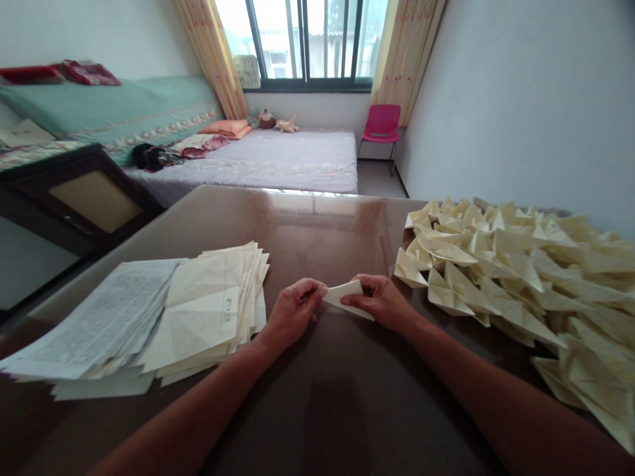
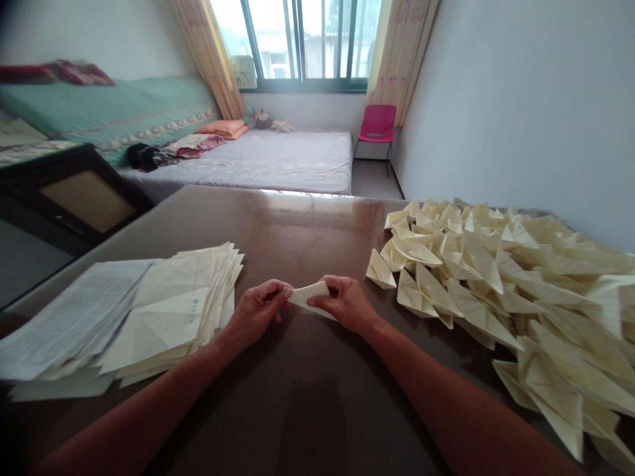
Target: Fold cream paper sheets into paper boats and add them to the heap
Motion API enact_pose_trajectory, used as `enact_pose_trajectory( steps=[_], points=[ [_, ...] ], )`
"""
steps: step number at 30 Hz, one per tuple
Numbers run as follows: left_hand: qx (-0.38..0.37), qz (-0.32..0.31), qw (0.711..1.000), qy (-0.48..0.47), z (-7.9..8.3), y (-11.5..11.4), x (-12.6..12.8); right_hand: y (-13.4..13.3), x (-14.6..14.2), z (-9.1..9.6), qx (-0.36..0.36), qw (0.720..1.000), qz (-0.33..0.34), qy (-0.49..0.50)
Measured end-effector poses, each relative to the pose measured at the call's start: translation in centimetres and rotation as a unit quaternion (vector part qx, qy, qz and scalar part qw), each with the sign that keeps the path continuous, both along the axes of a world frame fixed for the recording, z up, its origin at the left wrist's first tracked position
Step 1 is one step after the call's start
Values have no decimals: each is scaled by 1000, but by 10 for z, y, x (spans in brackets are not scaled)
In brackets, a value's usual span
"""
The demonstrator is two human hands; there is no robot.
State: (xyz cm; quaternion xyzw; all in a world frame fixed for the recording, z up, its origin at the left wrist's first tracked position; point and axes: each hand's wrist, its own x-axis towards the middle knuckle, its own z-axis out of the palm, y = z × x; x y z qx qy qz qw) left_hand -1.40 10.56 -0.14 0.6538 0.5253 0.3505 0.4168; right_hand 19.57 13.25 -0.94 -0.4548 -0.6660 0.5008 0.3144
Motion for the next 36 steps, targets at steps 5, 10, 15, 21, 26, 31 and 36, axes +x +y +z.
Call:
enact_pose_trajectory(
  steps=[5,10,15,21,26,31,36],
  points=[
    [-17,30,993,-117,-4,3,4,1,0,-4,-44,998,4,34],
    [9,20,998,-56,-1,2,4,0,0,0,-41,999,-16,18],
    [23,16,999,-17,2,0,4,0,0,2,-47,997,-29,47],
    [43,-18,999,16,1,4,0,-1,0,2,-50,996,-22,67],
    [97,-31,990,102,2,4,-1,-1,0,3,-31,999,-8,43],
    [118,-73,978,158,2,2,1,-1,1,5,-43,998,38,31],
    [114,-66,978,160,1,2,1,2,4,6,-76,993,72,53]
  ],
)
